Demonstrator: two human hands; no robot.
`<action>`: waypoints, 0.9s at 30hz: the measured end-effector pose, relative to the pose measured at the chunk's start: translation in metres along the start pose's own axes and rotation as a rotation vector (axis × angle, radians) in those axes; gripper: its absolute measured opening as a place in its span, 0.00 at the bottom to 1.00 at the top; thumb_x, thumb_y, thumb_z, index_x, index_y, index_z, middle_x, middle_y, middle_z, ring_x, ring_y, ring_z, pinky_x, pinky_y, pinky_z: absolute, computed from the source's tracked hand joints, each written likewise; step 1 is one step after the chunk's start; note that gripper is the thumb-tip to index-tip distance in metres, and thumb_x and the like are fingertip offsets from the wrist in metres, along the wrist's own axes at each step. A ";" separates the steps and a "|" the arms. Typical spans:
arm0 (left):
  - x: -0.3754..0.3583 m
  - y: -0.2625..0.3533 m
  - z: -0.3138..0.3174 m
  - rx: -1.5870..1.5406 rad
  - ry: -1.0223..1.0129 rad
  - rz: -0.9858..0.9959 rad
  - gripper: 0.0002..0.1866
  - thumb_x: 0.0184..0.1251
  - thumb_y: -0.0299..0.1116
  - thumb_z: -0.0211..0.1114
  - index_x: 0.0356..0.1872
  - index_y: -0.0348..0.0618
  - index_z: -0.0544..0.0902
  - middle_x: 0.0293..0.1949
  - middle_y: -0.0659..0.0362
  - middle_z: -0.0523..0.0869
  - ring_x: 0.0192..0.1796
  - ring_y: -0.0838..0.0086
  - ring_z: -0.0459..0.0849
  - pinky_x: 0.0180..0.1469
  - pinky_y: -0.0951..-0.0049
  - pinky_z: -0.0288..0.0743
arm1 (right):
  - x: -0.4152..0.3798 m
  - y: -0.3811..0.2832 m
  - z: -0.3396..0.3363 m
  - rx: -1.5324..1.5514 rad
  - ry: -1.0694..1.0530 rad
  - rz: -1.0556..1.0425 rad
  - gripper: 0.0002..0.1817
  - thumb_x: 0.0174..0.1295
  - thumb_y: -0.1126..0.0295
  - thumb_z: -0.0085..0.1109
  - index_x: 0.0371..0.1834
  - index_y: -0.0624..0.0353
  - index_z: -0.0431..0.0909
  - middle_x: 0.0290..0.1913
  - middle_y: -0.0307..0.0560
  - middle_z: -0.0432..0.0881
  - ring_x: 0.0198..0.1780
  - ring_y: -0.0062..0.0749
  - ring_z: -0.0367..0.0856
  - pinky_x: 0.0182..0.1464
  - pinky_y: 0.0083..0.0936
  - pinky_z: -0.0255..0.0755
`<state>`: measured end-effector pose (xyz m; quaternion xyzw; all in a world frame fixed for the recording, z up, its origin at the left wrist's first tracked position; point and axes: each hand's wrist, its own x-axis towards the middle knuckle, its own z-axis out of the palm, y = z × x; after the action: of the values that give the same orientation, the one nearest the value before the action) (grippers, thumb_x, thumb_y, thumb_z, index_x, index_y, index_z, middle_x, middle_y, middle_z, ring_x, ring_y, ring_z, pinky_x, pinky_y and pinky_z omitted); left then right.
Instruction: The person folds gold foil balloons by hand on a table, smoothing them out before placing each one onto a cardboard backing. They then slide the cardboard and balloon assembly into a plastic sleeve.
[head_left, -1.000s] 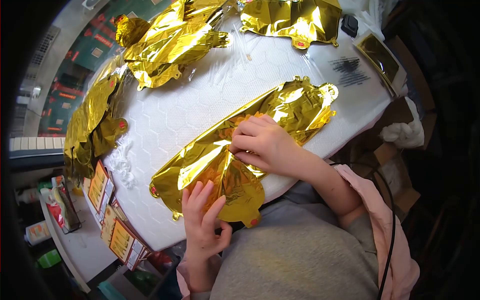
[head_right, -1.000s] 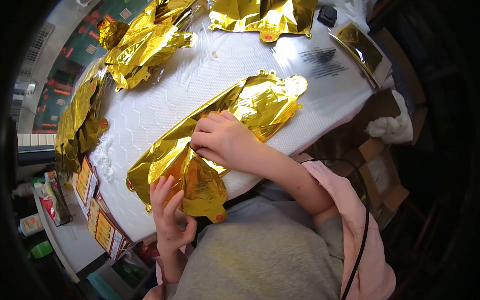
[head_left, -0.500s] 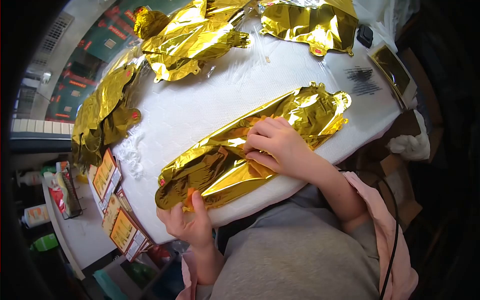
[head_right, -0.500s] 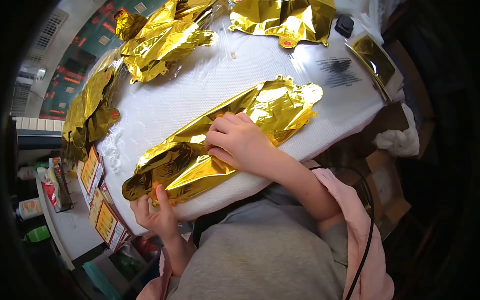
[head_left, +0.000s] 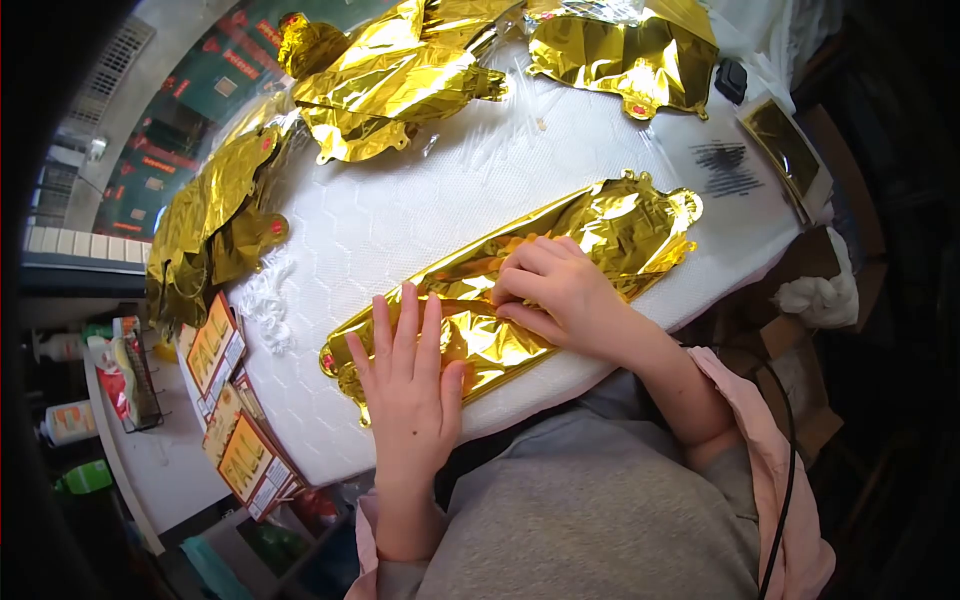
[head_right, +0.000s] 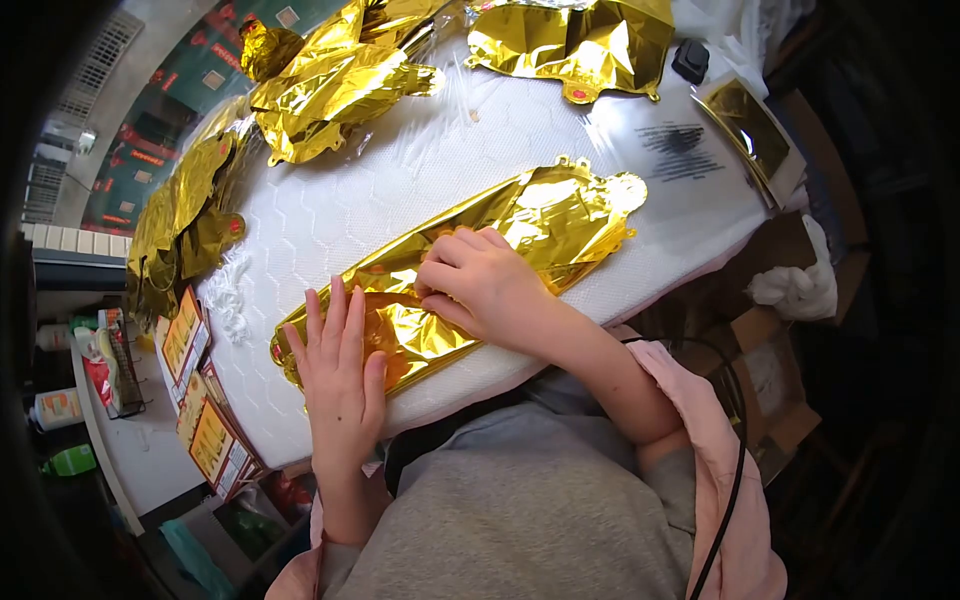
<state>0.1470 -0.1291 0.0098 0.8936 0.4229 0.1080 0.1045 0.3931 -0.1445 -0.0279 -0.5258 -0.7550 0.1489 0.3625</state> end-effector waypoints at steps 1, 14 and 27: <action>0.003 -0.001 0.000 0.015 -0.099 -0.036 0.36 0.82 0.44 0.55 0.86 0.46 0.62 0.88 0.52 0.56 0.90 0.49 0.46 0.85 0.34 0.30 | 0.000 0.001 0.000 -0.005 0.003 -0.001 0.07 0.64 0.67 0.73 0.39 0.52 0.83 0.44 0.40 0.82 0.48 0.39 0.81 0.52 0.36 0.69; 0.005 -0.011 0.019 0.042 -0.076 -0.032 0.42 0.78 0.53 0.60 0.86 0.45 0.60 0.88 0.48 0.54 0.89 0.46 0.47 0.85 0.33 0.31 | -0.004 -0.015 -0.002 -0.294 0.043 -0.035 0.10 0.62 0.63 0.74 0.40 0.51 0.83 0.41 0.38 0.82 0.46 0.37 0.82 0.53 0.36 0.72; 0.002 -0.015 0.024 0.014 -0.053 -0.055 0.46 0.76 0.52 0.62 0.86 0.37 0.56 0.88 0.44 0.51 0.89 0.45 0.46 0.85 0.34 0.31 | -0.055 0.011 -0.052 -0.404 0.262 0.219 0.08 0.64 0.66 0.73 0.43 0.54 0.87 0.35 0.42 0.81 0.42 0.41 0.79 0.51 0.37 0.67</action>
<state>0.1445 -0.1204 -0.0165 0.8848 0.4453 0.0783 0.1126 0.4471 -0.1976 -0.0202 -0.6810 -0.6545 -0.0358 0.3265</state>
